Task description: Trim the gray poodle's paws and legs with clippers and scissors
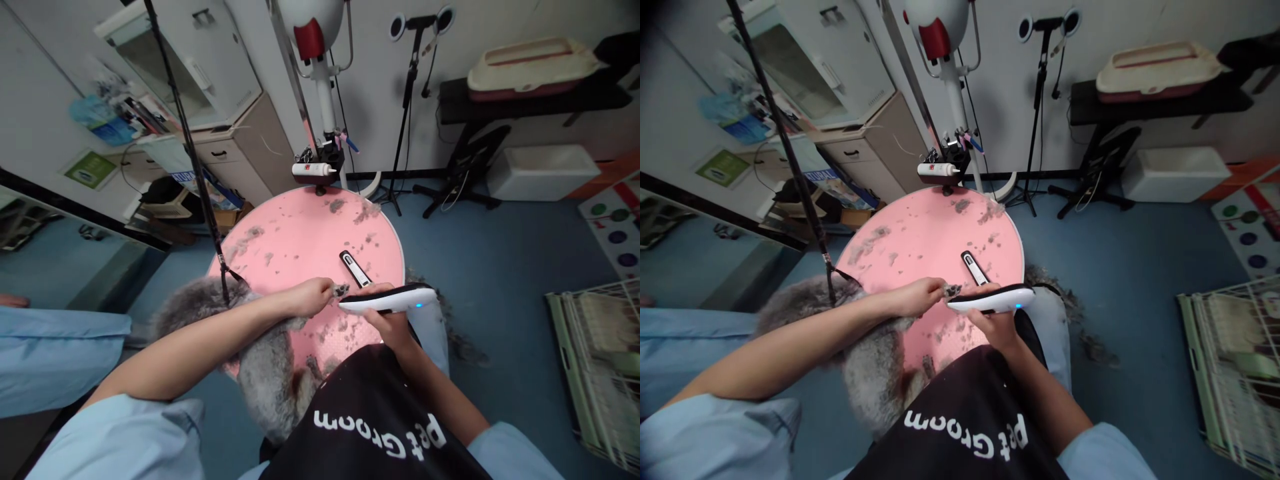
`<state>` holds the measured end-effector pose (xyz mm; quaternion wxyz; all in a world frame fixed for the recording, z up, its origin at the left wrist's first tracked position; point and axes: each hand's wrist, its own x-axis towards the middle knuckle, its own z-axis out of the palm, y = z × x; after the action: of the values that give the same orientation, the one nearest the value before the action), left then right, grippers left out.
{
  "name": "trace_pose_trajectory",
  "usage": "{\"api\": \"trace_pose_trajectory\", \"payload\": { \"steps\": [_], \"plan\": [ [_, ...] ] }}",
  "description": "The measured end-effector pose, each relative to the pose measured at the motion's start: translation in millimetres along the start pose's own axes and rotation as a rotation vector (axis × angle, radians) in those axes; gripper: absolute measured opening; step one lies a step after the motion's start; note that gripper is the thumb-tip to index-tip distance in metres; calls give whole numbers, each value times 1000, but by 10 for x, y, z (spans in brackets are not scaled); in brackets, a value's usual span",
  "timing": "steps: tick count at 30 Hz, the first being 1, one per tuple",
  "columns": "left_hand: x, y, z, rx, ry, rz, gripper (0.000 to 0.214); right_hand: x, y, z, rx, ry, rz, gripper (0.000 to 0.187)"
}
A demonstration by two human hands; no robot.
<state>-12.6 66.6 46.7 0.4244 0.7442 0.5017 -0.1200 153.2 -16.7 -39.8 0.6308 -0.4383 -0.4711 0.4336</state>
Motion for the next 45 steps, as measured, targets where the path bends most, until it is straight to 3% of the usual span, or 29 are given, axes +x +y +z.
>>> {"api": "trace_pose_trajectory", "payload": {
  "steps": [5, 9, 14, 18, 22, 34, 39, 45],
  "plan": [
    [26, -18, 25, -11, 10, 97, 31, -5, 47, -25, -21, 275, -86, 28],
    [21, 5, 55, -8, -36, 104, 43, -59, 64, 23, -91, 246, -112, 31],
    [20, 32, 60, -60, -58, 36, 36, -88, 49, 47, -52, 265, -164, 31],
    [14, 15, 61, -82, -72, 35, 34, -112, 76, 91, -81, 194, -118, 33],
    [4, 2, 61, -110, -77, 48, 32, -119, 77, 115, -106, 202, -136, 36],
    [-28, 45, 52, -72, -185, 142, 11, 86, -115, -48, -142, -30, -175, 30],
    [-31, 13, 70, -29, -214, 158, 10, 306, -228, -114, -110, -313, -34, 22],
    [-38, -1, 57, -38, -210, 181, 8, 470, -206, -146, 0, -424, 75, 21]
  ]
}}
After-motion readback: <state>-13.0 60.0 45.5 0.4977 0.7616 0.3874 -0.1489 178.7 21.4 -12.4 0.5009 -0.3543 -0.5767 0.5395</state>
